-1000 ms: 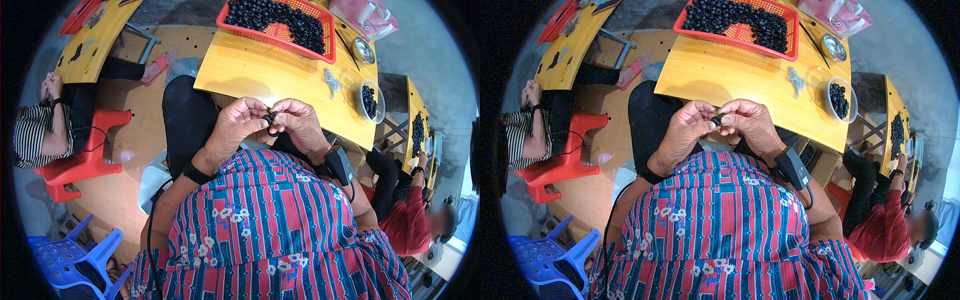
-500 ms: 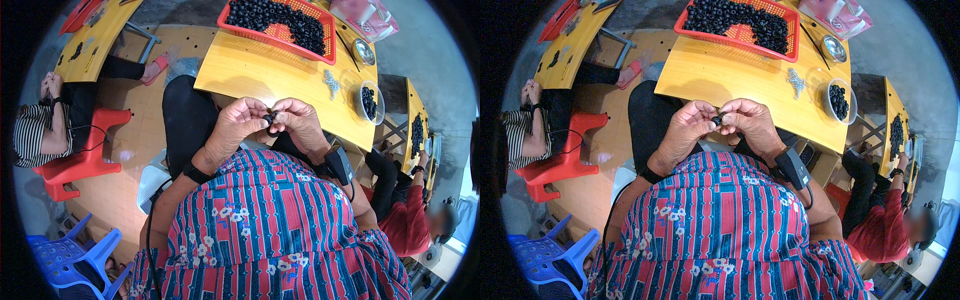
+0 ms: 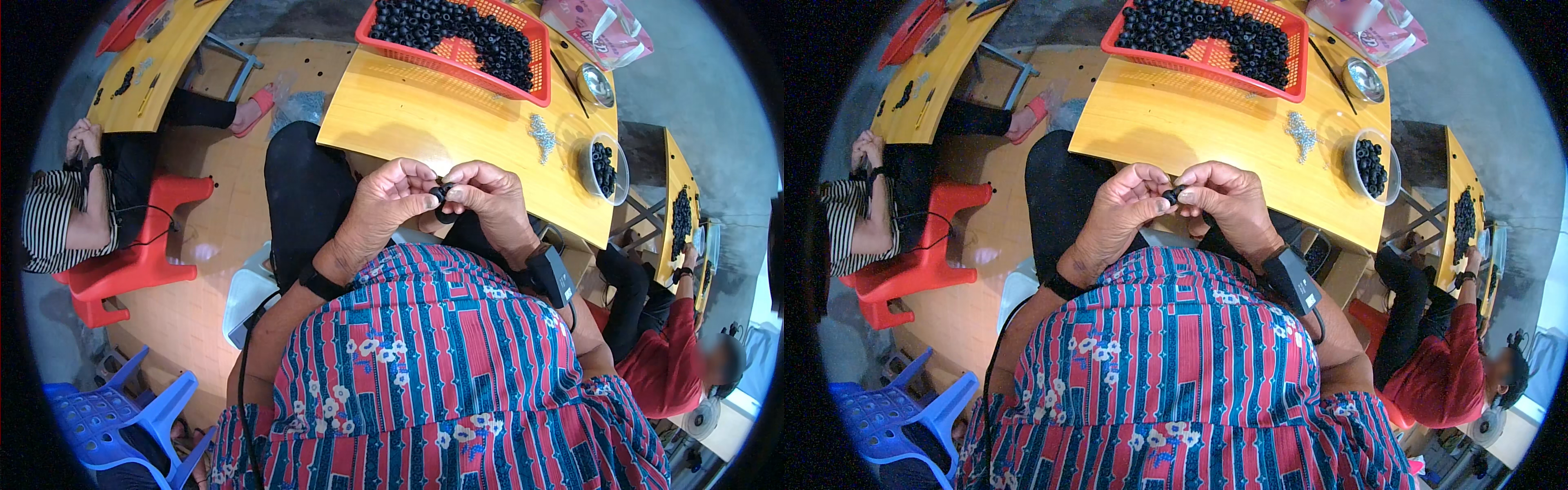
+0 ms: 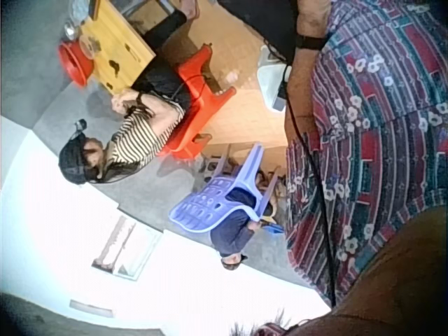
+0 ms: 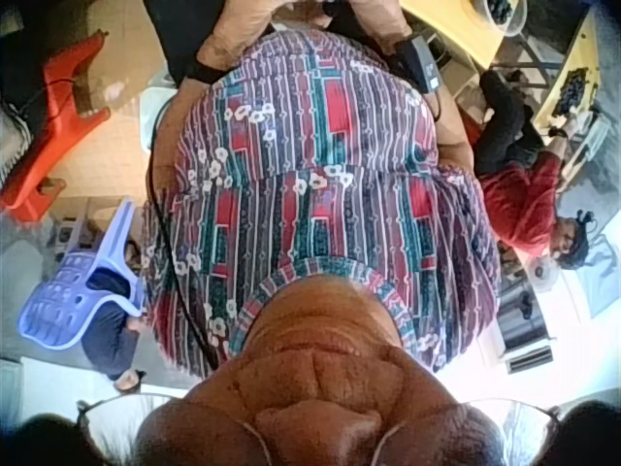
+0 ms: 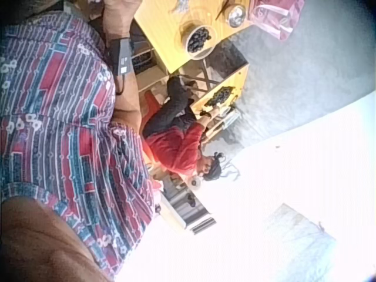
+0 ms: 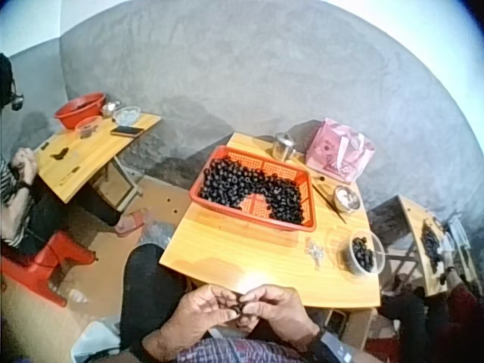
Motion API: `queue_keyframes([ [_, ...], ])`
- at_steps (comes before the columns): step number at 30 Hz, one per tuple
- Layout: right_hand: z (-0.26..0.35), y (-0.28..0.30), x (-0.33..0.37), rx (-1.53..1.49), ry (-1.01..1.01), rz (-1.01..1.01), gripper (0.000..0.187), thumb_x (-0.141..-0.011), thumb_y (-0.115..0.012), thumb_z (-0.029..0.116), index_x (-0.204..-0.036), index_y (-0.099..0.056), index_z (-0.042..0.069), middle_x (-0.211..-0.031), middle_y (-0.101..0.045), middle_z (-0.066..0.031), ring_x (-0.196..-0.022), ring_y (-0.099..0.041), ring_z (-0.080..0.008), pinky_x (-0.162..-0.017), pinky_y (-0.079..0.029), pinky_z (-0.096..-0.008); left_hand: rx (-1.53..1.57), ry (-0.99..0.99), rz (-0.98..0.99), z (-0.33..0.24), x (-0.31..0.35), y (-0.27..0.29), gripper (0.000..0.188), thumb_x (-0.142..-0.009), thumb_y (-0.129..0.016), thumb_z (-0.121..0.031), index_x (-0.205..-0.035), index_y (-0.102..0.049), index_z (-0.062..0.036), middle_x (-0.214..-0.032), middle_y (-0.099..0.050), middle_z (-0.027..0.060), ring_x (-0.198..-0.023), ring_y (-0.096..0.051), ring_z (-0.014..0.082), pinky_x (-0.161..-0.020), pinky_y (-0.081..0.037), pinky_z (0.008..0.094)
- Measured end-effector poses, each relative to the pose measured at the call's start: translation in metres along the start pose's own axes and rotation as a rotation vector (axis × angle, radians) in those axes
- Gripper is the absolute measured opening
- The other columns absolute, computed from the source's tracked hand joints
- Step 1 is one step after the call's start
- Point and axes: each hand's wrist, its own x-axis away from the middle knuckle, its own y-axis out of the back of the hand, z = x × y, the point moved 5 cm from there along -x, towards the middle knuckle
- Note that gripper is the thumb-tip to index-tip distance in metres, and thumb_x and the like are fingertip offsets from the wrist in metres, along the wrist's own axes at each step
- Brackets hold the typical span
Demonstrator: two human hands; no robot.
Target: The recorder is sorting and inspecting small black buttons or beads, placing selected ones into a small bowl.
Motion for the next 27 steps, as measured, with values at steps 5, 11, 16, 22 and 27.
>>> queue_keyframes([
  [5, 0.011, -0.002, 0.003, 0.184, 0.081, -0.037, 0.009, -0.081, -0.066, 0.002, -0.089, -0.065, -0.001, -0.078, -0.063, -0.0016, -0.068, -0.058, -0.008, -0.061, -0.048, -0.0197, -0.038, -0.02, -0.019, 0.004, -0.001, 0.003, 0.024, -0.079, -0.064, 0.002, -0.101, -0.055, -0.0042, -0.089, -0.058, 0.0017, -0.082, -0.056, 0.0082, -0.075, -0.048, 0.0214],
  [11, 0.028, -0.004, 0.001, 0.555, 0.251, 0.027, 0.011, -0.076, -0.07, 0.004, -0.086, -0.065, 0.003, -0.075, -0.061, -0.0044, -0.069, -0.059, -0.0129, -0.063, -0.047, -0.025, -0.07, -0.037, -0.026, 0.005, -0.001, 0.003, 0.023, -0.079, -0.063, 0.004, -0.1, -0.055, -0.0035, -0.091, -0.057, 0.0026, -0.083, -0.055, 0.0084, -0.078, -0.049, 0.023],
  [16, 0.044, -0.009, 0.001, 0.811, 0.34, 0.097, 0.013, -0.074, -0.068, 0.004, -0.086, -0.063, 0.004, -0.075, -0.059, -0.0082, -0.069, -0.06, -0.0212, -0.063, -0.048, -0.0292, -0.128, -0.057, -0.019, 0.006, -0.001, 0.003, 0.023, -0.08, -0.062, 0.006, -0.1, -0.056, -0.0022, -0.092, -0.057, 0.0027, -0.086, -0.055, 0.0082, -0.079, -0.049, 0.0229],
  [22, 0.048, -0.017, -0.002, 1.035, 0.373, 0.175, 0.014, -0.076, -0.068, 0.002, -0.088, -0.062, 0.003, -0.076, -0.061, -0.0045, -0.072, -0.061, -0.0142, -0.064, -0.048, -0.0271, -0.152, -0.064, -0.016, 0.007, -0.001, 0.005, 0.023, -0.08, -0.062, 0.006, -0.1, -0.056, -0.0015, -0.091, -0.057, 0.002, -0.086, -0.055, 0.0076, -0.079, -0.048, 0.0222],
  [27, 0.023, -0.004, -0.001, 0.473, 0.156, 0.087, 0.014, -0.078, -0.066, 0.0, -0.091, -0.061, 0.0, -0.077, -0.063, -0.0048, -0.072, -0.062, -0.0121, -0.062, -0.05, -0.0247, -0.149, -0.067, -0.016, 0.002, 0.0, 0.002, 0.022, -0.08, -0.062, 0.004, -0.1, -0.056, -0.0017, -0.091, -0.056, 0.0014, -0.084, -0.054, 0.0072, -0.077, -0.047, 0.0218],
])
